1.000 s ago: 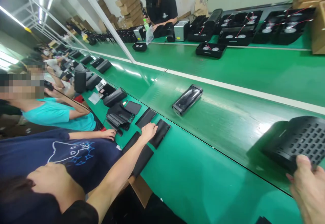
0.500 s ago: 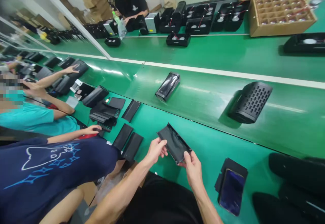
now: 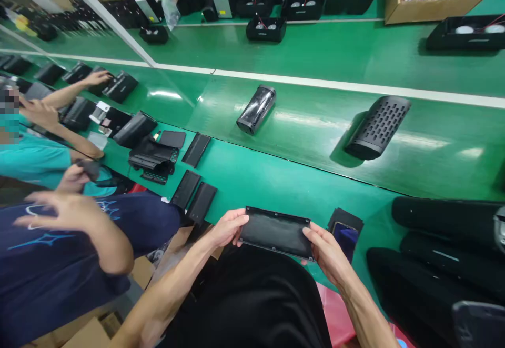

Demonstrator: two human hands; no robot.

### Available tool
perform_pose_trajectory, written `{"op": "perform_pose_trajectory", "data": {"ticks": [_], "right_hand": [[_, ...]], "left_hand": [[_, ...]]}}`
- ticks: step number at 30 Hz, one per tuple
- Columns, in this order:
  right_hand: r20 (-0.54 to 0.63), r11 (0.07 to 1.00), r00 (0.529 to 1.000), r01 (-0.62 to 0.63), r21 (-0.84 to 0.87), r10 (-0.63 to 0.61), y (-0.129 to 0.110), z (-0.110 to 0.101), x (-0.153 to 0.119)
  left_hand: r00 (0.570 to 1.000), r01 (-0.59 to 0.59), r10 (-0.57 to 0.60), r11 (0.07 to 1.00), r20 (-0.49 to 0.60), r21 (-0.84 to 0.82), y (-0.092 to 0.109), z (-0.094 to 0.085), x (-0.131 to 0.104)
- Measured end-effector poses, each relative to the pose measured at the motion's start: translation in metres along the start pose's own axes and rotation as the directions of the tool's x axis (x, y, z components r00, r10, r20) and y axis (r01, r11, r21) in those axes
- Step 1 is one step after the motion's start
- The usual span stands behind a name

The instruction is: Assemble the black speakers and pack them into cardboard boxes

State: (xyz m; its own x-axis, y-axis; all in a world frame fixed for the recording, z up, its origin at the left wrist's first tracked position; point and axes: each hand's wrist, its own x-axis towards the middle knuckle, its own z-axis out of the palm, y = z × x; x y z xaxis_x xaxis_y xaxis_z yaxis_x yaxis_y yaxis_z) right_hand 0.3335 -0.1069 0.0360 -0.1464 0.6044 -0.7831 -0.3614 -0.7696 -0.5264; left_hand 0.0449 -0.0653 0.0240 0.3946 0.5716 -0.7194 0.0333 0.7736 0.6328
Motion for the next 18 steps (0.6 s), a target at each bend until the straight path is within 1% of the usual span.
{"op": "perform_pose_trajectory", "data": {"ticks": [4,8,11,14,18], "right_hand": [[-0.075,0.994,0.997,0.011,-0.105,-0.019,0.006,-0.002,-0.003],[-0.114,0.993,0.993,-0.005,-0.116,-0.009,0.011,-0.007,-0.001],[-0.118,0.991,0.993,-0.019,-0.135,0.003,0.014,-0.010,-0.002],[-0.112,0.987,0.994,-0.004,-0.160,-0.014,0.015,-0.013,-0.008],[-0.089,0.977,0.994,0.036,-0.208,-0.056,0.008,-0.014,-0.022]], "left_hand": [[1.000,0.008,-0.008,1.000,0.004,-0.010,-0.010,0.007,-0.006],[1.000,0.003,-0.003,1.000,-0.006,0.009,-0.014,0.008,-0.009],[1.000,-0.018,0.017,0.999,0.009,0.034,-0.016,0.007,-0.011],[0.999,-0.049,0.047,0.995,0.026,0.090,-0.016,0.007,-0.015],[0.996,-0.083,0.077,0.984,0.042,0.159,-0.009,0.008,-0.025]]}}
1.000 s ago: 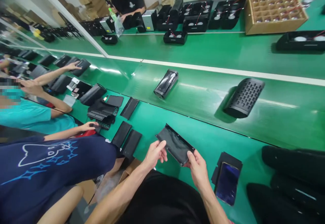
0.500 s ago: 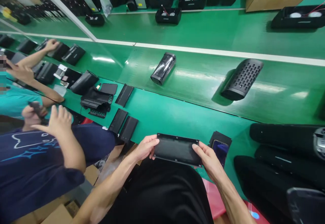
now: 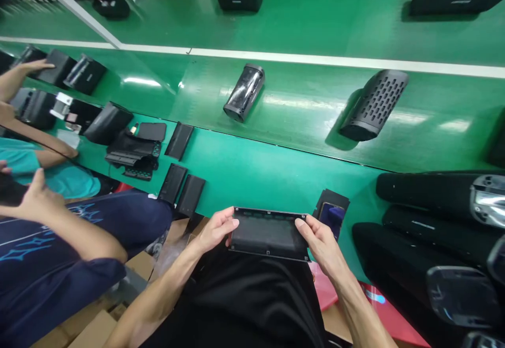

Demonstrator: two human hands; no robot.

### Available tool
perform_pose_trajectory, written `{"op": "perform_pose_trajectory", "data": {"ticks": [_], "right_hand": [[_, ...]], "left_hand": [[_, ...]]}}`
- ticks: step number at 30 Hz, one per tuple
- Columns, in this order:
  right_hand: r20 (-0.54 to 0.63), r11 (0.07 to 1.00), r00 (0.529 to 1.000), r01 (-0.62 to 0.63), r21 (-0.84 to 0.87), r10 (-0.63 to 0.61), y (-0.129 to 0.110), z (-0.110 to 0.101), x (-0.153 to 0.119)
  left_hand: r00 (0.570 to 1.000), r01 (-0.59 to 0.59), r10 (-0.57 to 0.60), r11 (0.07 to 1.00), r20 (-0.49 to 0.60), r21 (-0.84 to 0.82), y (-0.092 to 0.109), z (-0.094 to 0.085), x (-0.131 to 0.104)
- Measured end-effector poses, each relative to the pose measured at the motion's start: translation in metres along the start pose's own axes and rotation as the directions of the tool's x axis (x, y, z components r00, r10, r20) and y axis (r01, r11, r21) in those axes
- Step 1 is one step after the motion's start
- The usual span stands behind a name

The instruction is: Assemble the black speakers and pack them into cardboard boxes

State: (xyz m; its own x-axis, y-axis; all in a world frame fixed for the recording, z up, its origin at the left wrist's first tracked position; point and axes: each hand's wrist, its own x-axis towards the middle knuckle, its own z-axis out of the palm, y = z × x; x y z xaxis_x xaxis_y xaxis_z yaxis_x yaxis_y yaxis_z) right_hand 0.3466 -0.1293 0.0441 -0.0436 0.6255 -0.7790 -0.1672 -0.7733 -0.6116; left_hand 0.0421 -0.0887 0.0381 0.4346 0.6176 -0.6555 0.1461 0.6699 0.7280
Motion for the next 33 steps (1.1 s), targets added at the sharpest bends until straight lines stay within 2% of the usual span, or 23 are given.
{"op": "perform_pose_trajectory", "data": {"ticks": [5,9,14,22,28,33], "right_hand": [[0.057,0.999,0.997,0.044,-0.003,-0.044,-0.013,-0.004,-0.015],[0.069,0.998,0.995,0.071,0.002,-0.070,-0.014,-0.007,-0.017],[0.042,0.997,0.996,0.076,0.001,-0.076,-0.012,-0.008,-0.013],[0.079,0.997,0.994,0.075,-0.014,-0.074,-0.017,-0.005,-0.009],[0.066,1.000,0.998,0.018,0.019,-0.020,-0.007,-0.007,0.000],[0.011,0.999,0.999,-0.030,0.022,0.030,0.004,-0.008,0.010]], "left_hand": [[0.996,-0.020,0.020,1.000,0.085,-0.009,0.015,0.000,-0.011],[0.988,-0.035,0.044,0.998,0.150,-0.060,0.021,0.000,-0.014],[0.986,-0.033,0.043,0.997,0.163,-0.066,0.020,0.000,-0.011],[0.988,-0.005,0.013,0.998,0.152,-0.056,0.023,0.001,-0.008],[0.989,0.037,-0.029,0.998,0.142,-0.056,0.009,-0.003,-0.002],[0.982,0.116,-0.088,0.980,0.170,-0.164,-0.009,-0.003,0.009]]}}
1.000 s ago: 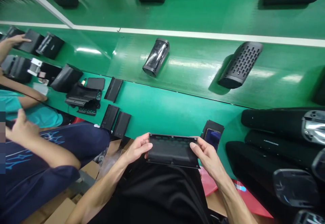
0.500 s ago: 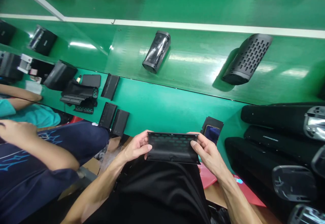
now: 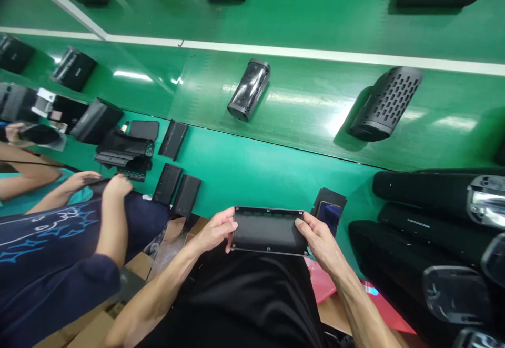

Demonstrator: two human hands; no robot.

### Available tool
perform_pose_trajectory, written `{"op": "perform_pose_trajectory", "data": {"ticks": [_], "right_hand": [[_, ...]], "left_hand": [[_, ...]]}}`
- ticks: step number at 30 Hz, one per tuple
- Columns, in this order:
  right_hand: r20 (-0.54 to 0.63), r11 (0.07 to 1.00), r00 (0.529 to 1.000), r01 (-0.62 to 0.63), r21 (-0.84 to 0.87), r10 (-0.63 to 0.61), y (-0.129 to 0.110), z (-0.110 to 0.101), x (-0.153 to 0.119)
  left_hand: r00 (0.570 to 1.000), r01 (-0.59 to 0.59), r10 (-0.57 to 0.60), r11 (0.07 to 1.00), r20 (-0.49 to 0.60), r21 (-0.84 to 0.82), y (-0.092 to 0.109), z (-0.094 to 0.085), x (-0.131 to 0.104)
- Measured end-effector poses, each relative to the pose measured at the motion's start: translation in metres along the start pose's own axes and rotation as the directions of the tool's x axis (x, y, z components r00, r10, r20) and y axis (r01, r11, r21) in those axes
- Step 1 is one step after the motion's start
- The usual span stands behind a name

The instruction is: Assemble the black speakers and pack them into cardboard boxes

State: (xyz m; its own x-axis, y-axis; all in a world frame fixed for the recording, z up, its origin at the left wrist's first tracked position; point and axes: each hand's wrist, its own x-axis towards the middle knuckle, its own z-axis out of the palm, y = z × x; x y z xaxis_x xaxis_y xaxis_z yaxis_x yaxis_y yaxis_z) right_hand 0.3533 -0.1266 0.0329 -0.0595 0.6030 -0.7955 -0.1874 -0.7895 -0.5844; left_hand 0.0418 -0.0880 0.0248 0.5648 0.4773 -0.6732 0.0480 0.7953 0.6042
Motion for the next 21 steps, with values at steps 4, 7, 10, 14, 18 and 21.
{"op": "perform_pose_trajectory", "data": {"ticks": [4,7,10,14,18,21], "right_hand": [[-0.012,0.999,1.000,-0.026,0.040,0.026,-0.005,0.008,0.002],[-0.020,0.999,0.999,-0.036,0.040,0.037,-0.009,0.011,0.003],[-0.039,0.998,0.998,-0.053,0.038,0.055,-0.009,0.011,0.004],[-0.067,0.998,0.996,-0.062,0.021,0.064,-0.006,0.010,0.005],[-0.039,0.998,0.998,-0.051,0.030,0.053,-0.007,0.012,0.006],[-0.057,0.998,0.997,-0.047,0.042,0.049,-0.010,0.014,0.006]], "left_hand": [[1.000,0.014,-0.014,0.999,0.001,-0.047,-0.006,-0.001,0.004],[1.000,0.015,-0.015,0.998,-0.006,-0.063,-0.006,-0.002,0.004],[1.000,0.007,-0.008,0.995,-0.008,-0.097,-0.006,-0.001,0.005],[1.000,0.002,-0.002,0.985,0.000,-0.170,-0.005,-0.001,0.007],[1.000,0.001,0.001,0.981,0.010,-0.192,-0.006,-0.003,0.009],[0.999,0.001,0.005,0.982,0.031,-0.187,-0.004,-0.003,0.009]]}}
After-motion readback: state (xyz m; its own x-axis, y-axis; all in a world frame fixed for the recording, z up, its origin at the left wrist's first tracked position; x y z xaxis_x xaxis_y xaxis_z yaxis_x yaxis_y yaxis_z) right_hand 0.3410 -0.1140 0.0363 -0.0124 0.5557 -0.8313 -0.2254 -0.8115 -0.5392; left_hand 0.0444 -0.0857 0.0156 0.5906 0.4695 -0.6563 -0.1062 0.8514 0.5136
